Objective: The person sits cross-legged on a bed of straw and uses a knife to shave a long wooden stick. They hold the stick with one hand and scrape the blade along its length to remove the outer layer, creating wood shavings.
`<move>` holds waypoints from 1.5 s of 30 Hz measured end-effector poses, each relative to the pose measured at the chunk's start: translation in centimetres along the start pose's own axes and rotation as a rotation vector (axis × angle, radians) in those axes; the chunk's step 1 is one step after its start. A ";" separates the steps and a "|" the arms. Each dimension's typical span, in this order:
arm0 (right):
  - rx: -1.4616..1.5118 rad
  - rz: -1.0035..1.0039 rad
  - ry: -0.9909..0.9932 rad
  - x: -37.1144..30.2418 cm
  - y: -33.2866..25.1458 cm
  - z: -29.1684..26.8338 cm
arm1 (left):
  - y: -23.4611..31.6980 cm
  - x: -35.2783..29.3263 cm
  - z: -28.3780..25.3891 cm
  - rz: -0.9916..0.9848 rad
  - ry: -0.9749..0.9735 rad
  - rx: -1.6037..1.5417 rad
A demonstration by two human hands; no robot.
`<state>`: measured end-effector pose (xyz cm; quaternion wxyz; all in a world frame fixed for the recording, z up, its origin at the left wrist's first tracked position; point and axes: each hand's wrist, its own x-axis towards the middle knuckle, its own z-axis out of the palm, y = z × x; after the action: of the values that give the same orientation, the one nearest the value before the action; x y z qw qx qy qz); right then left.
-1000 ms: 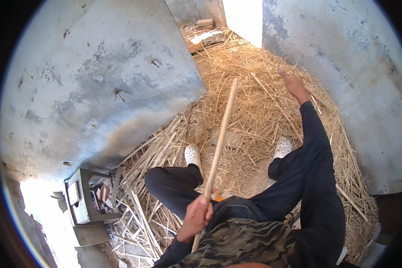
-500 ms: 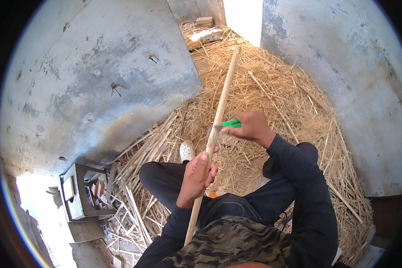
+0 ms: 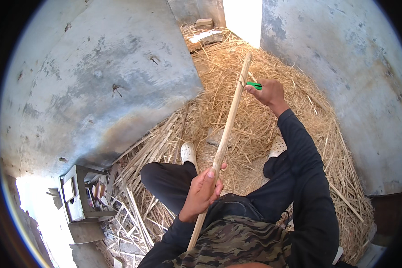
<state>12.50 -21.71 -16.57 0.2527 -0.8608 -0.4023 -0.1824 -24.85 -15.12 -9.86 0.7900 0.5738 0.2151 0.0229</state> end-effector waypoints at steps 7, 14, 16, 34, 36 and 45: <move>0.025 0.522 -0.091 3.4 11.6 0.4 | -0.7 -6.7 1.8 -0.180 -0.280 0.025; 0.026 0.553 -0.183 0.2 12.8 -1.5 | -1.4 -1.3 -2.2 -0.025 -0.003 -0.092; 0.131 0.396 -0.192 -0.1 9.4 -1.9 | -1.0 0.8 -2.6 -0.001 0.053 0.002; 0.253 -0.332 -0.042 -5.0 -6.9 -2.3 | 0.1 9.1 -0.1 -0.122 -0.194 -0.873; 0.213 -0.364 -0.035 -4.7 -7.4 -2.8 | 0.1 8.7 -0.3 -0.121 -0.181 -0.885; 0.263 -0.269 -0.168 -4.9 -7.8 -1.4 | -0.2 7.7 -0.6 -0.099 -0.125 -0.834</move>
<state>3.21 -21.18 -15.72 0.3020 -0.7711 -0.5535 -0.0881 -18.13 -12.43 -12.57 0.9661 0.1943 0.1663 0.0349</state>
